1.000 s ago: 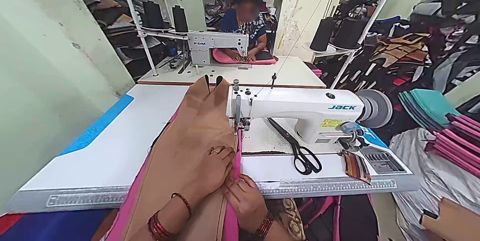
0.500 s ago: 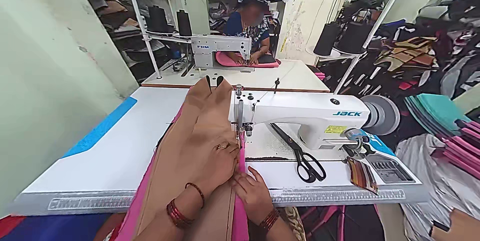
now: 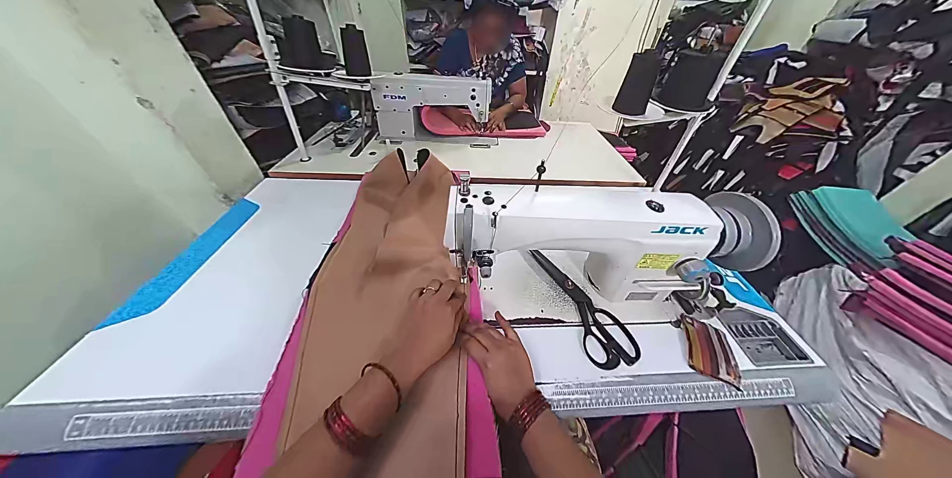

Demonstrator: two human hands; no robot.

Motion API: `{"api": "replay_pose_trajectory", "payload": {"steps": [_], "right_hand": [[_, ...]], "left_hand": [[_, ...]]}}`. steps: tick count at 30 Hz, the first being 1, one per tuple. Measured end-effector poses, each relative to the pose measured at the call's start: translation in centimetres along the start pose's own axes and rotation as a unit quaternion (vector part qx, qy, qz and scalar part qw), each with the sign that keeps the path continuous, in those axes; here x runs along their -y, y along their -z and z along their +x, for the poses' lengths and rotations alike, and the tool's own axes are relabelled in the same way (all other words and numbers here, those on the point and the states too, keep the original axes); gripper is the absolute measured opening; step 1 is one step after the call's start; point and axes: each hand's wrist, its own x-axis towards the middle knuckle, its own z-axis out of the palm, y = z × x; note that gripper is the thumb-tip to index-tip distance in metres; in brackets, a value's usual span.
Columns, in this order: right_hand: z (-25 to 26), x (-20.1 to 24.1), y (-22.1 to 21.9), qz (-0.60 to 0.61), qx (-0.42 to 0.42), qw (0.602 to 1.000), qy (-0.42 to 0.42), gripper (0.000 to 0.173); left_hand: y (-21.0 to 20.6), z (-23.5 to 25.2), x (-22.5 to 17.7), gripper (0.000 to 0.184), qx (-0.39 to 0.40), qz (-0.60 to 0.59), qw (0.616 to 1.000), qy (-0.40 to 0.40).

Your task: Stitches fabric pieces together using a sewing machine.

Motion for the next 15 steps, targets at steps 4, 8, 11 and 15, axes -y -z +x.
{"api": "replay_pose_trajectory", "payload": {"steps": [4,8,11,15], "right_hand": [[1.4,-0.6,0.2,0.029,0.033,0.998,-0.035,0.027],[2.5,-0.9,0.5,0.051,0.105,0.990,-0.083,0.031],[3.2,-1.2,0.6,0.061,0.124,0.986,-0.096,0.032],[3.4,-1.4,1.2,0.127,0.171,0.968,-0.135,0.042]], "left_hand": [[0.5,1.4,0.2,0.038,0.005,0.006,1.000,-0.001],[0.3,2.2,0.2,0.037,-0.006,-0.017,1.000,0.011],[0.0,2.5,0.6,0.036,-0.021,-0.035,0.999,0.015],[0.0,1.1,1.7,0.034,-0.048,-0.099,0.994,0.005]]}}
